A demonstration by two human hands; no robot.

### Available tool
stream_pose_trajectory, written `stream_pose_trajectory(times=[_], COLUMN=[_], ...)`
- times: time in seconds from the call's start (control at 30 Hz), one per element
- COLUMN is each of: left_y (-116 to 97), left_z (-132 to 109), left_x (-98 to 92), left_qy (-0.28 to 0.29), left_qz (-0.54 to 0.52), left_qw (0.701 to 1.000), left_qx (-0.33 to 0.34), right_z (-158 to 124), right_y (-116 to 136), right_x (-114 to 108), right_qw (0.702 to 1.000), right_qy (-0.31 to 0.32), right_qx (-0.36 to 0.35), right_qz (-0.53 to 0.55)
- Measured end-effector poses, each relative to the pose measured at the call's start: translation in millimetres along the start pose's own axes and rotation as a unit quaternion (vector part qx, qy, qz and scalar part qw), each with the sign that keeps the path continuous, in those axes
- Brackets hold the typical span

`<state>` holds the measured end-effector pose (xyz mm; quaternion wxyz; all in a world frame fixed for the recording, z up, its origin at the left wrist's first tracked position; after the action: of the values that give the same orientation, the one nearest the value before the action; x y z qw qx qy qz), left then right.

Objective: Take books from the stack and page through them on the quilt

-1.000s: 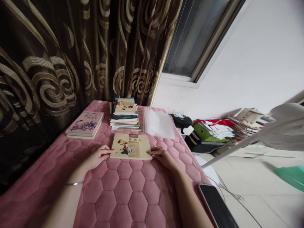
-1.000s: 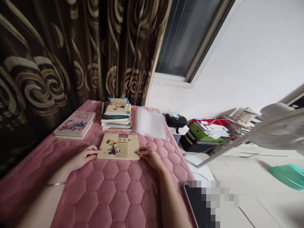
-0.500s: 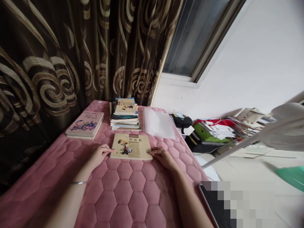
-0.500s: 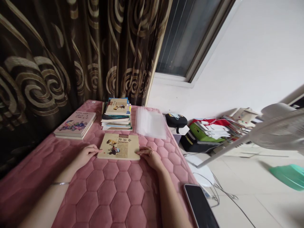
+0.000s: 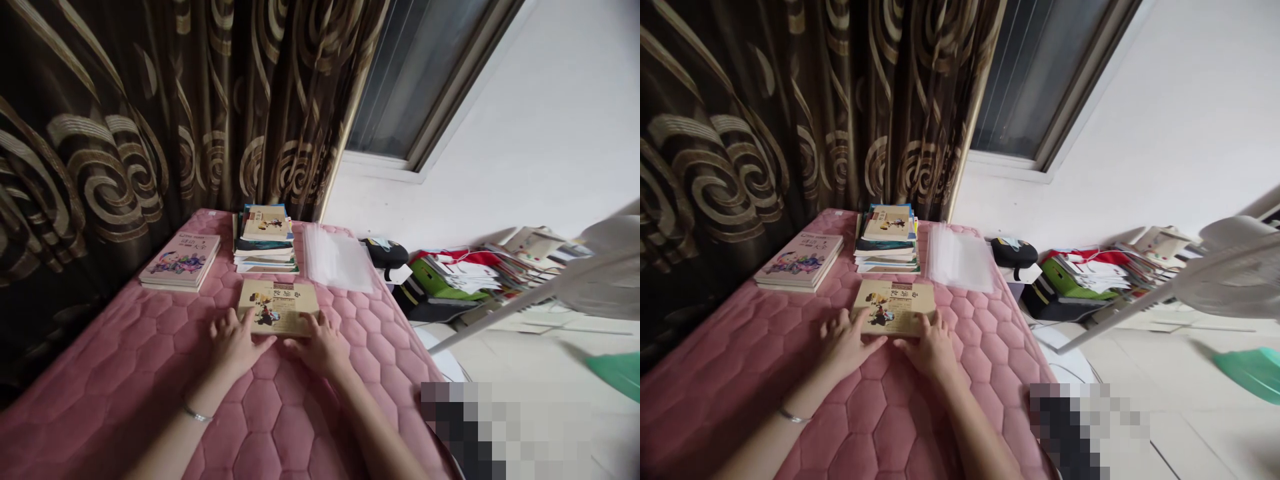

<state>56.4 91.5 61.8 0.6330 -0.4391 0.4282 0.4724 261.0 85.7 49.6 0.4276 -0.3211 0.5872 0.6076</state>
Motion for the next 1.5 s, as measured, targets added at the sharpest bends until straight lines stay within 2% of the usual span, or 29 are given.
stream_pose_trajectory(times=[0.17, 0.33, 0.47, 0.6, 0.7, 0.83, 1.2, 1.27, 1.33, 1.43, 1.5], left_y=[-5.2, 3.0, 25.3, 44.8, 55.9, 56.9, 57.7, 56.6, 52.3, 39.6, 31.1], left_z=[-1.5, 2.4, 13.9, 23.3, 27.8, 28.2, 27.6, 25.9, 23.6, 19.8, 17.9], left_x=[5.3, 0.0, 3.0, 5.0, 7.5, 10.2, 10.5, 7.6, 2.5, -3.7, -4.1], left_qy=[-0.011, -0.022, 0.03, 0.076, 0.092, 0.111, 0.117, 0.116, 0.101, 0.067, 0.048], left_qz=[0.034, -0.008, -0.107, -0.274, -0.341, -0.376, -0.359, -0.341, -0.3, -0.198, -0.126], left_qw=[0.999, 0.999, 0.993, 0.951, 0.928, 0.913, 0.918, 0.925, 0.941, 0.972, 0.987], left_qx=[-0.038, -0.032, 0.031, 0.118, 0.121, 0.11, 0.124, 0.122, 0.119, 0.108, 0.089], right_z=[-8.3, -3.6, 8.4, 18.7, 22.3, 24.2, 23.7, 25.4, 32.6, 51.4, 67.2], right_y=[20.3, 14.8, -4.8, -24.0, -35.5, -41.7, -39.8, -42.0, -41.5, -19.4, 9.1], right_x=[8.0, -0.2, -5.8, -13.0, -15.7, -15.5, -17.6, -19.2, -25.8, -36.9, -31.4], right_qw=[0.995, 0.995, 0.998, 0.981, 0.969, 0.958, 0.954, 0.961, 0.975, 0.991, 0.99], right_qy=[-0.059, -0.066, 0.004, 0.089, 0.123, 0.134, 0.131, 0.128, 0.097, 0.033, 0.033], right_qx=[0.036, 0.027, -0.023, -0.086, -0.111, -0.125, -0.138, -0.123, -0.098, -0.096, -0.135], right_qz=[-0.069, -0.063, 0.059, 0.149, 0.182, 0.222, 0.233, 0.212, 0.173, 0.091, 0.037])
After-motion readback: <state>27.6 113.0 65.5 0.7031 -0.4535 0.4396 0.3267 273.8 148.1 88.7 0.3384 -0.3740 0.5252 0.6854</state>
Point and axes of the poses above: each hand's wrist, its own z-axis towards the middle knuckle, its own x-axis out of the palm, y = z × x, the point moved 10 cm from there along z, towards the middle knuckle, and after that the axes turned 5 degrees about x, right-handed, at the moved point
